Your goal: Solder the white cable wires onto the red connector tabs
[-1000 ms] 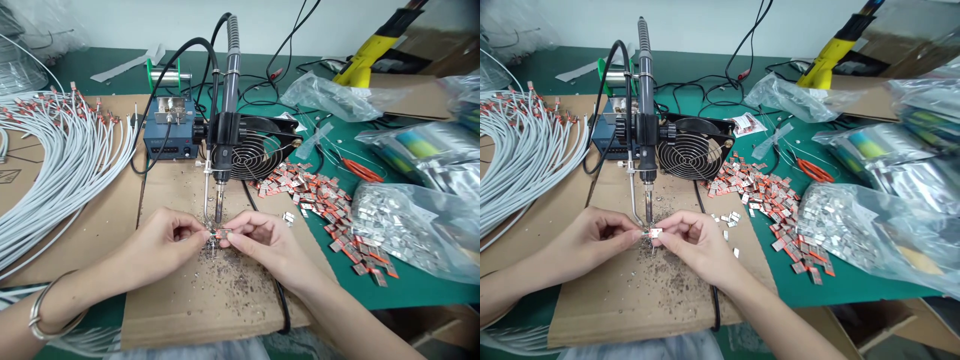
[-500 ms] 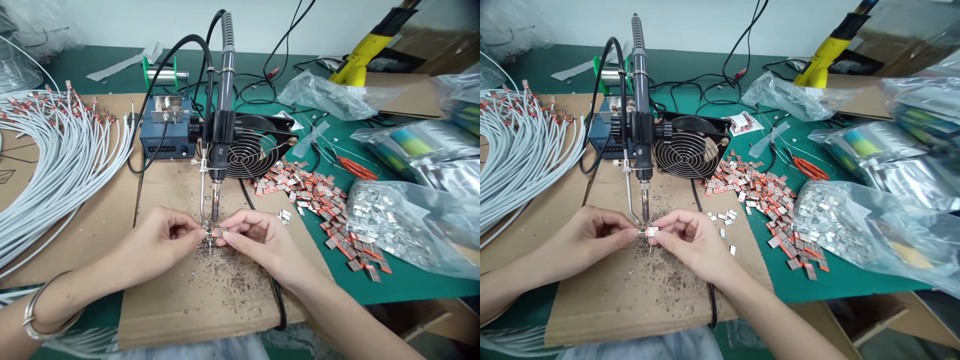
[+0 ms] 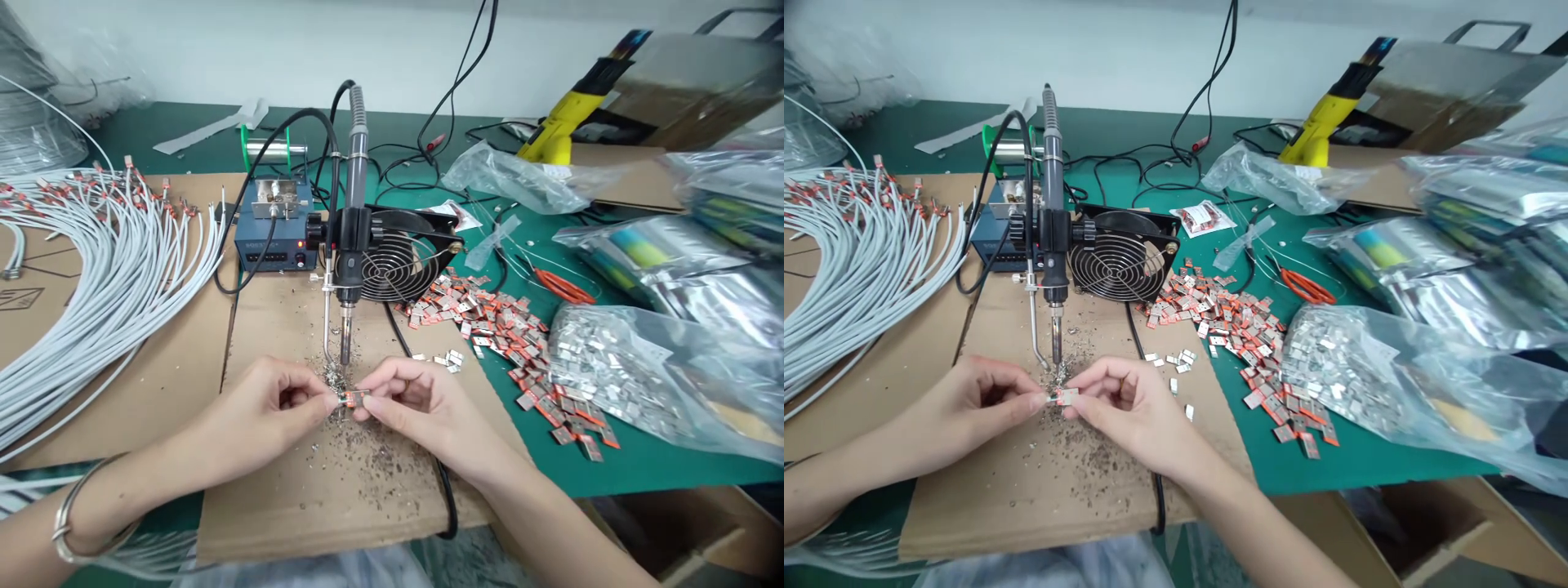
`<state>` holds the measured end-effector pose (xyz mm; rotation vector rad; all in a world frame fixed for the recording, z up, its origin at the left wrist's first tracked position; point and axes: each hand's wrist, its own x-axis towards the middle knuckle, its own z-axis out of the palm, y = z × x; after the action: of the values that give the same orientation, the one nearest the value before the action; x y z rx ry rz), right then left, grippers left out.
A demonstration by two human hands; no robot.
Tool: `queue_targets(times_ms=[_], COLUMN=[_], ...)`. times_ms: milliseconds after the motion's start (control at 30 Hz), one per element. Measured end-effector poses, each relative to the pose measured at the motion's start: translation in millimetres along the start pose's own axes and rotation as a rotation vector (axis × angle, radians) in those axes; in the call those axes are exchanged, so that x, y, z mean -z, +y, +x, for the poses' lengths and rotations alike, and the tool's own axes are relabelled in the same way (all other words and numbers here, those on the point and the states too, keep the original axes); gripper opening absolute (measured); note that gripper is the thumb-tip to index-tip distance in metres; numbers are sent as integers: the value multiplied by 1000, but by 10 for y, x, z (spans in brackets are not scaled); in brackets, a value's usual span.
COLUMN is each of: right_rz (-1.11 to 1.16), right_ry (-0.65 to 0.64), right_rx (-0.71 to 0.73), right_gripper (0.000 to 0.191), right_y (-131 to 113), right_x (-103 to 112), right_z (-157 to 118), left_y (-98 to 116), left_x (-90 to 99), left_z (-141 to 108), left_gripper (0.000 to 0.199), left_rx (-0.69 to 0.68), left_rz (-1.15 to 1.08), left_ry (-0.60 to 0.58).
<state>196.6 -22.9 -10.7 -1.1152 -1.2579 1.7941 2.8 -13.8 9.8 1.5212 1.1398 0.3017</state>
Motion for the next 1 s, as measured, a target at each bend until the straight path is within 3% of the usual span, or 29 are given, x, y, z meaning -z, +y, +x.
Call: queue_targets(times_ms=[233,333,667,900,1000], right_rz=[22,31,123,-56,-237], right_ry=[-34,-46,-131,-65,87], right_rx=[198,292,274,293,409], right_gripper=[5,12,22,19,11], right_y=[91,127,209,261,231], right_x=[-94,-154,-219,-204,-115], right_z=[-345,-463,-656,-703,-738], left_y=[22,36,-15,40,-80], left_x=[-157,-208,-374,-344,-437], left_z=[-317,-432,-649,-685,-733], left_gripper=[35,37,39,38,39], left_rx=[-47,-88,-96,-16,-165], left_rz=[20,24,23,53,108], left_ry=[-58,-87,-80,-128,-133])
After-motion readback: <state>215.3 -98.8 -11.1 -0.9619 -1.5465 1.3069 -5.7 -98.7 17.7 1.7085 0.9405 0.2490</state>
